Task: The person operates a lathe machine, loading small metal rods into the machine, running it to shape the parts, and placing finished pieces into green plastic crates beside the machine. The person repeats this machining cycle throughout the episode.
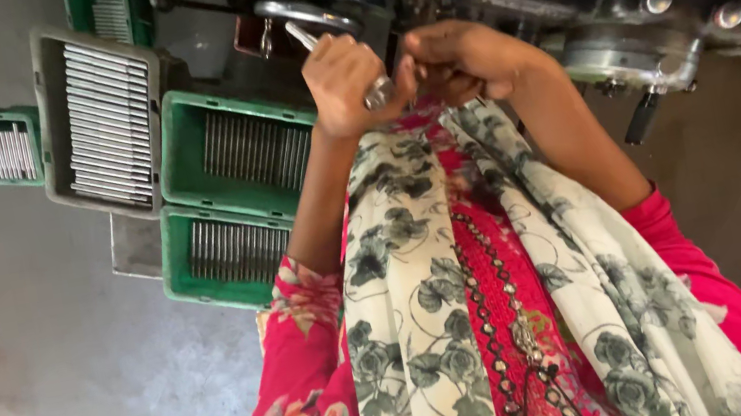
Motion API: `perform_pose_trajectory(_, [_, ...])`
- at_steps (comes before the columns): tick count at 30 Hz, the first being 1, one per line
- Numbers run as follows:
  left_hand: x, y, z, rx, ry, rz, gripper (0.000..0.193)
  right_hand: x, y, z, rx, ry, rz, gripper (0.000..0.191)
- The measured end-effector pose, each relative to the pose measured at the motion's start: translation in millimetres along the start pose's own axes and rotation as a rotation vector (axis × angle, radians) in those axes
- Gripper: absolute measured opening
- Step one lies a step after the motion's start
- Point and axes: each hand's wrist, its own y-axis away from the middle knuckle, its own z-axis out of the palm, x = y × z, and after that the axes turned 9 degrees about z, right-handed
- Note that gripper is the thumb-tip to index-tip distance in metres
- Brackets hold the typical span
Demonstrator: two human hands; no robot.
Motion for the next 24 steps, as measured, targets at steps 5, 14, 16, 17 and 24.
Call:
perform_pose_trajectory(5, [4.1, 3.2, 6.4, 0.117, 0.102, -0.432, 0.038, 16.5, -14.4, 23.9, 0.143, -0.225, -0.241, 0.033])
perform_pose_trajectory(14, [8.1, -1.7, -3.9, -0.126, -0.028, 0.057, 0.038, 20.3, -4.3, -12.4, -0.043, -0.005, -0.042, 0.034])
perform_pose_trajectory(16, [8.7, -1.9, -3.2, -0.069, -0.076, -0.008, 0.035, 30.0, -9.4, -10.6, 0.09, 0.049, -0.104, 0.034])
perform_pose_trajectory(17, [8.7, -1.6, -2.7, -0.044, -0.097, -0.043, 0.034, 37.1, -14.6, -6.6, 0.178, 0.062, -0.156, 0.034])
perform_pose_trajectory(24, [24.4, 5.2, 3.1, -0.068, 0.009, -0.076, 0.033, 59.4, -31.1, 16.2, 0.153, -0.052, -0.057, 0.031])
